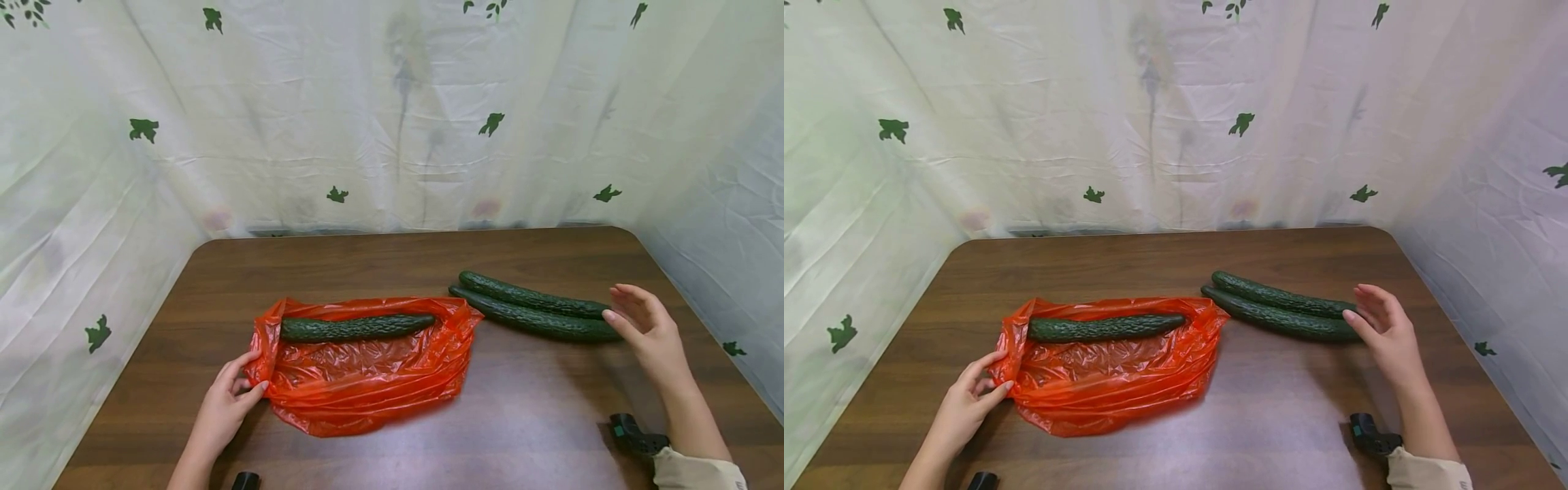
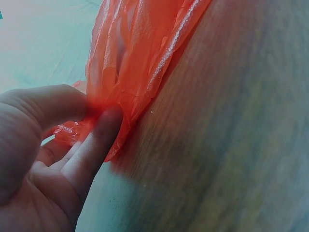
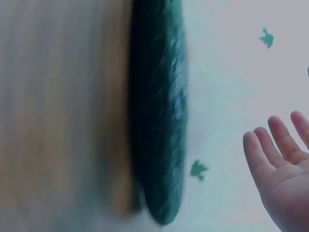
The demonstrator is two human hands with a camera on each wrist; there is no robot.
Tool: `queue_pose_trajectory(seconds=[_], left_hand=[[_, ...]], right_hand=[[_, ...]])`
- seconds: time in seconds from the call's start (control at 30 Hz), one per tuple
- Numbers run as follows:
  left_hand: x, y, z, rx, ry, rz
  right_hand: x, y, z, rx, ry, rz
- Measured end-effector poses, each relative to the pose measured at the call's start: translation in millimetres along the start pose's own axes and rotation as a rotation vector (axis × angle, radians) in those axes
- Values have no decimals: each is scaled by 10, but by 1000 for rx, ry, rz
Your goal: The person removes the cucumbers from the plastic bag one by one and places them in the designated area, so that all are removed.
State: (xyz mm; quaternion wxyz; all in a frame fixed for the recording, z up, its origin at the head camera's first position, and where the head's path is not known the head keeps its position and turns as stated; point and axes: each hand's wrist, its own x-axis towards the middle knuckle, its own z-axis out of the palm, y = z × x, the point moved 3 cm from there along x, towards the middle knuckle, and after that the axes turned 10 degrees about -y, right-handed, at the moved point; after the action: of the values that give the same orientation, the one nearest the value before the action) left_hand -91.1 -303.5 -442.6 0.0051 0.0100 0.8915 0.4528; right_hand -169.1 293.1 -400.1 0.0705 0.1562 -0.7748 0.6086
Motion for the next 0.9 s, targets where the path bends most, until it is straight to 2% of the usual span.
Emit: queue_pose_trajectory(seconds=[0.17, 0.4, 0.67, 0.9], left_hand=[[-1, -7, 3, 0, 6, 11], [5, -2, 4, -6, 2, -1], [-2, 8, 3, 3, 6, -2], [9, 24, 3, -5, -7, -21]], right_hand=[[77, -183, 155, 9, -68, -60], [167, -414, 399, -113, -190, -130], [318, -630, 830, -99, -333, -286], [406, -905, 1259, -114, -438, -272]])
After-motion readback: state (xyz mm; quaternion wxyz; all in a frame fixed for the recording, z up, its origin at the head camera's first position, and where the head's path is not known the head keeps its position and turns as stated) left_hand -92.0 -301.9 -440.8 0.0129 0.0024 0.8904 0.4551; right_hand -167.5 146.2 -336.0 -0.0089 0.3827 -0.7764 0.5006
